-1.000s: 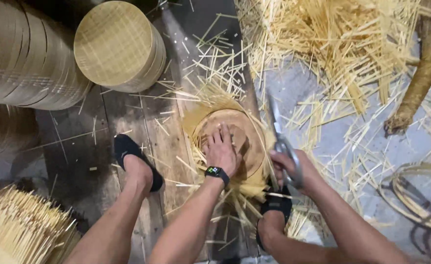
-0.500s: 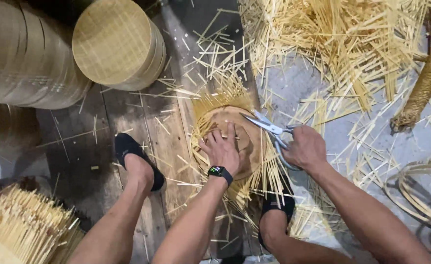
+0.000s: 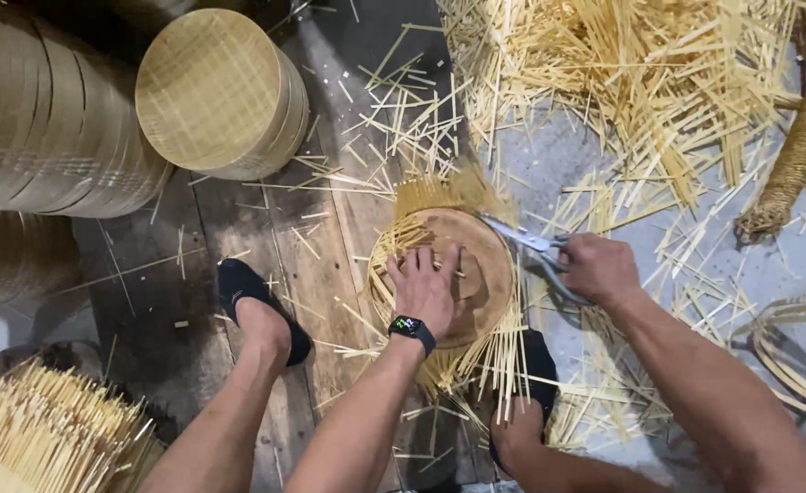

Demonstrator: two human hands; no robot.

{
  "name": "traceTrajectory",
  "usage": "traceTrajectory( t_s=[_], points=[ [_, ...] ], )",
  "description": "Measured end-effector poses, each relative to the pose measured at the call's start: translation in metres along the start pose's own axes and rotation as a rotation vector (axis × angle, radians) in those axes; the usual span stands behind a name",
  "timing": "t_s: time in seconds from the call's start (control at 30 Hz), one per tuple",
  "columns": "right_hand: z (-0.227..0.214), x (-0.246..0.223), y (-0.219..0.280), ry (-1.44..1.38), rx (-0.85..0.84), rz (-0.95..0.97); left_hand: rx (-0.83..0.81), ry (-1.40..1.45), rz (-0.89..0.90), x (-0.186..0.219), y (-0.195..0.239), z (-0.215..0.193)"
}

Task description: The person sits on the floor and works a woven bamboo mat over a round wooden mold, pressing it into shape. They trim the excess bamboo strips with scissors, fold the overhanging ends down, fit a bamboo rim ring around the edge, and place the finished round tray onto a stack of similar trays.

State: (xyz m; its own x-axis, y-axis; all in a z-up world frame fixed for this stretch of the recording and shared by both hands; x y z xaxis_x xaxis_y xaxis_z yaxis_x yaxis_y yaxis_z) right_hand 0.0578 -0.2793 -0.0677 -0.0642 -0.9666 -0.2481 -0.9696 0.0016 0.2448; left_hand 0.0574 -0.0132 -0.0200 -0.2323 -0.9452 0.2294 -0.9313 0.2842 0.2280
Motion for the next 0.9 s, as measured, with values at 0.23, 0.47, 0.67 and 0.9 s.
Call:
traceTrajectory(
  t_s=[0.23,0.47,0.67,0.9],
  points=[
    [0.05,0.099,0.025,-0.099,-0.014,0.403,0.154,0.613,-0.305,-0.042,-0.02,-0.039],
    [0.016,0.023,0.015,0.001,0.351,0.054,-0.043,0.616,-0.533,-0.119,-0.09,-0.036],
    [0.021,-0.07,-0.024,-0.64,-0.231,0.204,-0.455,0.491,-0.317,-0.094,-0.106,0.026],
    [0.037,-0.057,-0.031,-0.648,-0.268,0.102,-0.354,0.375,-0.308,-0.081,-0.109,0.044]
  ],
)
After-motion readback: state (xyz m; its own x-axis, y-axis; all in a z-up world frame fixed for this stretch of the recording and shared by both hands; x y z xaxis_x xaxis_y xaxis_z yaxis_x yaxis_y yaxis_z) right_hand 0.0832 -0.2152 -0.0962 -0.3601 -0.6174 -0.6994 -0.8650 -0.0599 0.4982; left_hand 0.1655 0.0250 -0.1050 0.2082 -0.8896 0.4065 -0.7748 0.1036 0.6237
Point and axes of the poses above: each hand's wrist, its own y-axis away from the middle knuckle, its own z-axis out of the palm, x = y × z, the point moved 6 cm from there along -y, towards the middle knuckle, and after that the axes turned 6 degrees about x, right-handed, at the moved point
